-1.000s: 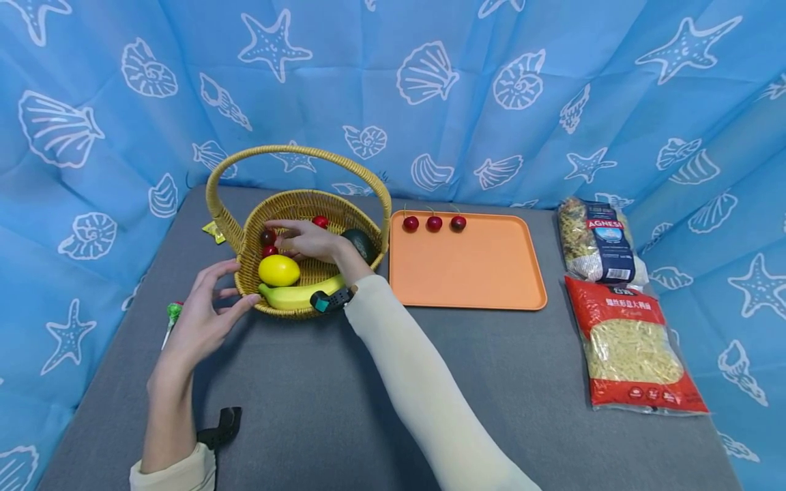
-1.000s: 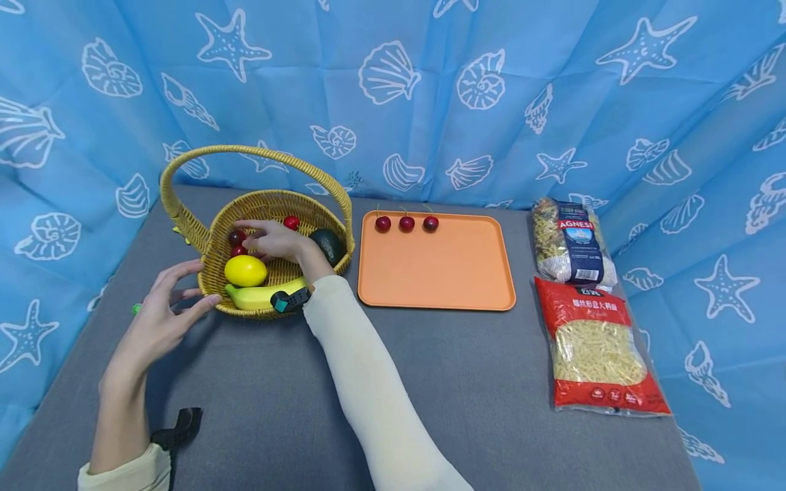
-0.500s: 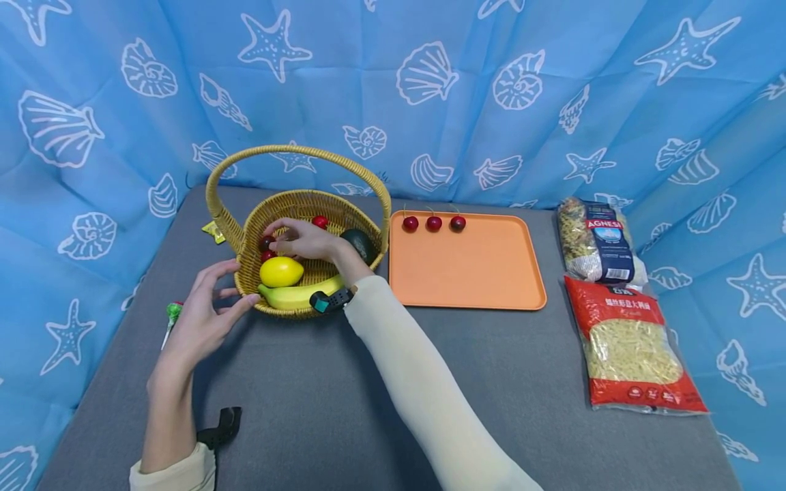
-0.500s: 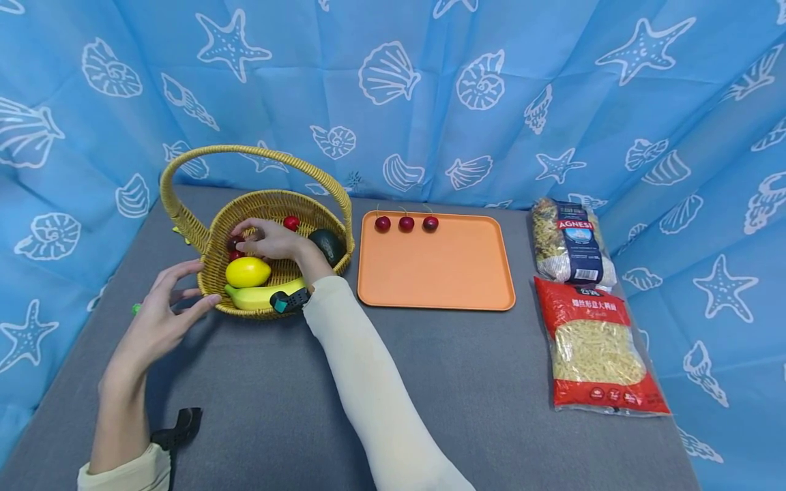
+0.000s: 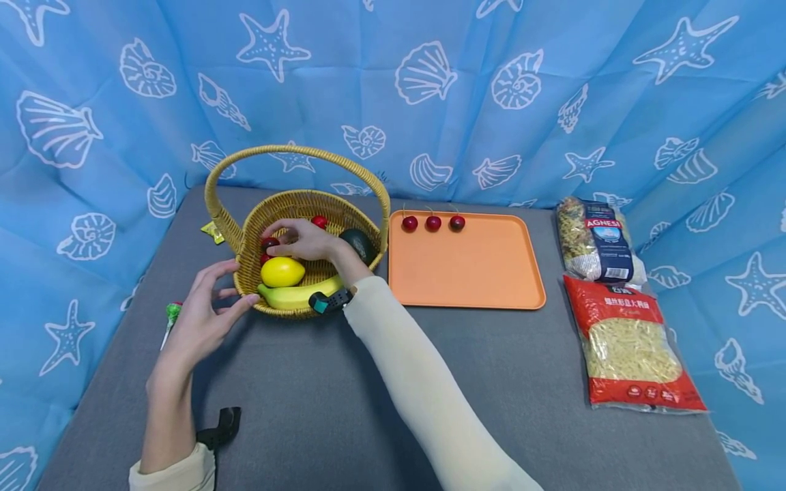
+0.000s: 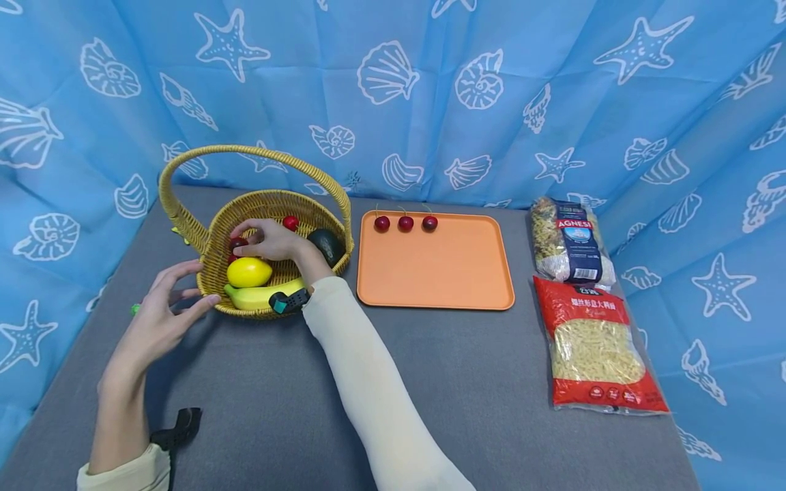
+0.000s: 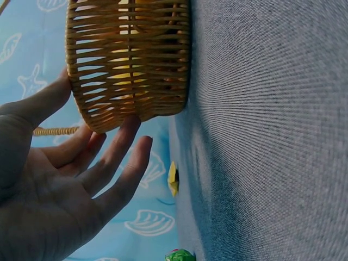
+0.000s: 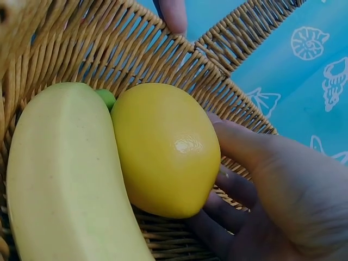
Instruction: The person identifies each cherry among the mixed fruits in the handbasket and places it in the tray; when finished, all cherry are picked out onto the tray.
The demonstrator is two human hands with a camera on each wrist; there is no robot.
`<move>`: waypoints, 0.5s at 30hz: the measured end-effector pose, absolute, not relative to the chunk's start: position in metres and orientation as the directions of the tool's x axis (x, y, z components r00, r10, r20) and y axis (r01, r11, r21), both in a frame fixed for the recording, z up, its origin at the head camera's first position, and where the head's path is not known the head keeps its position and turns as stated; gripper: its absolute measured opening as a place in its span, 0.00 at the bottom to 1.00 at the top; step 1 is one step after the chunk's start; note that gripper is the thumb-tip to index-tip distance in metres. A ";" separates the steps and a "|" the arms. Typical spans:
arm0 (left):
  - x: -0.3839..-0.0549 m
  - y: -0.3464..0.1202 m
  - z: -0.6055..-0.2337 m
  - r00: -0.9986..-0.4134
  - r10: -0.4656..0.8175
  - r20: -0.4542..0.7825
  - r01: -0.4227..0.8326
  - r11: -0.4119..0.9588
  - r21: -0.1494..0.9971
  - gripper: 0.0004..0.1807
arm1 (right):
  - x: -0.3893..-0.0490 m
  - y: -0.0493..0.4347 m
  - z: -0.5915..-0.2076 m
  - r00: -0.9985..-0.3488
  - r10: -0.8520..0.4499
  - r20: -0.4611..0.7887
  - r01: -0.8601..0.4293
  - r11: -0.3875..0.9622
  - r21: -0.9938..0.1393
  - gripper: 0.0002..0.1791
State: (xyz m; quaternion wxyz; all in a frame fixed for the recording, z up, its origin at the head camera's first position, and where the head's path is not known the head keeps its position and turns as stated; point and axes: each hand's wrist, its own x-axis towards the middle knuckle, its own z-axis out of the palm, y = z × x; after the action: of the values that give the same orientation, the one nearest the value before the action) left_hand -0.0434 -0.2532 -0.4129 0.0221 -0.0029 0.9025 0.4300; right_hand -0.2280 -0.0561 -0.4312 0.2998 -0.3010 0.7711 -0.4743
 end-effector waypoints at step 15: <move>-0.043 -0.254 -0.413 -0.999 0.019 -0.036 -0.015 0.634 0.774 0.40 | -0.221 -0.049 -0.422 -0.714 -0.693 -0.102 -0.114 0.258 -0.959 0.16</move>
State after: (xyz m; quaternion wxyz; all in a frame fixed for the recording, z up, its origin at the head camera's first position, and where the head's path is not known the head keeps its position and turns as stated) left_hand -0.0427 -0.2538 -0.4134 0.0202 0.0012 0.9035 0.4281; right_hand -0.2214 -0.0486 -0.4215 0.2651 -0.2695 0.7476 -0.5460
